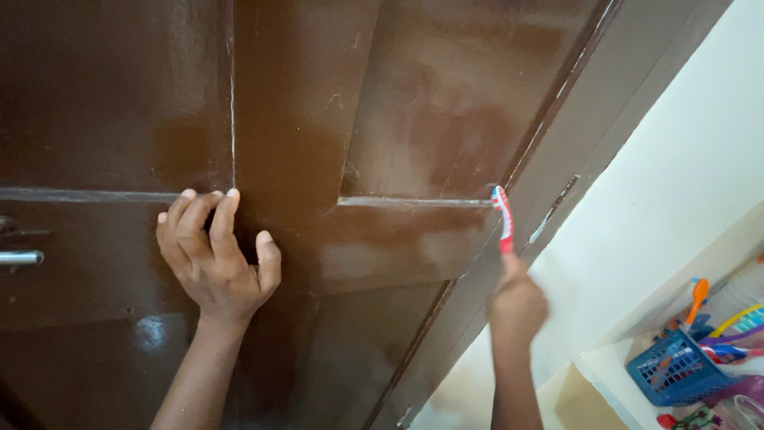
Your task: The person cleans the grooves and edges of a brown wooden door using a toothbrush, moving the bristles along the recessed lines and around the metal latch.
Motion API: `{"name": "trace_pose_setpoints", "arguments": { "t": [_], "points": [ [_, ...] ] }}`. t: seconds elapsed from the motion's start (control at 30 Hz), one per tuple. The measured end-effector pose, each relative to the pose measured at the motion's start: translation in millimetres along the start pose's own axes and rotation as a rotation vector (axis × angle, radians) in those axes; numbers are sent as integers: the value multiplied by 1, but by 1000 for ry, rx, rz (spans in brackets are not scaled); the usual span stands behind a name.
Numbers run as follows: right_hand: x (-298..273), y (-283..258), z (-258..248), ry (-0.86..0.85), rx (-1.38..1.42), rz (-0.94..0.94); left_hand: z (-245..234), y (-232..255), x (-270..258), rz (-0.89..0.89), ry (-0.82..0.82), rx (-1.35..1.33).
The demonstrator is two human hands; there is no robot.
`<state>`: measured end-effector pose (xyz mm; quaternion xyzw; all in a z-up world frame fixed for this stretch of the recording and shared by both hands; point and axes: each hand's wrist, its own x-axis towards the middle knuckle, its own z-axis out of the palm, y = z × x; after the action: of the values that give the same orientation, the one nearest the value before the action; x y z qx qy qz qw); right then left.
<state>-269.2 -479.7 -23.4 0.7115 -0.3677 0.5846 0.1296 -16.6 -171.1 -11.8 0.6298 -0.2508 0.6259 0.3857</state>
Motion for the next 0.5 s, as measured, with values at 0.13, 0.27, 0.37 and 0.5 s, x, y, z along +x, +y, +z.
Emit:
{"name": "trace_pose_setpoints", "arguments": {
  "t": [0.13, 0.27, 0.37, 0.5],
  "points": [
    [-3, -6, -5, -191, -85, 96, -3, 0, 1, -1, -3, -26],
    [-34, -66, -3, -207, 374, 191, -5, 2, 5, 4, -4, -41],
    [-83, -137, 3, -171, 572, -175, -12, 2, 7, -12, -29, -99],
    [-102, -164, 20, -78, 459, -409, -26, -2, 14, 10, -59, -175]
  ]
}}
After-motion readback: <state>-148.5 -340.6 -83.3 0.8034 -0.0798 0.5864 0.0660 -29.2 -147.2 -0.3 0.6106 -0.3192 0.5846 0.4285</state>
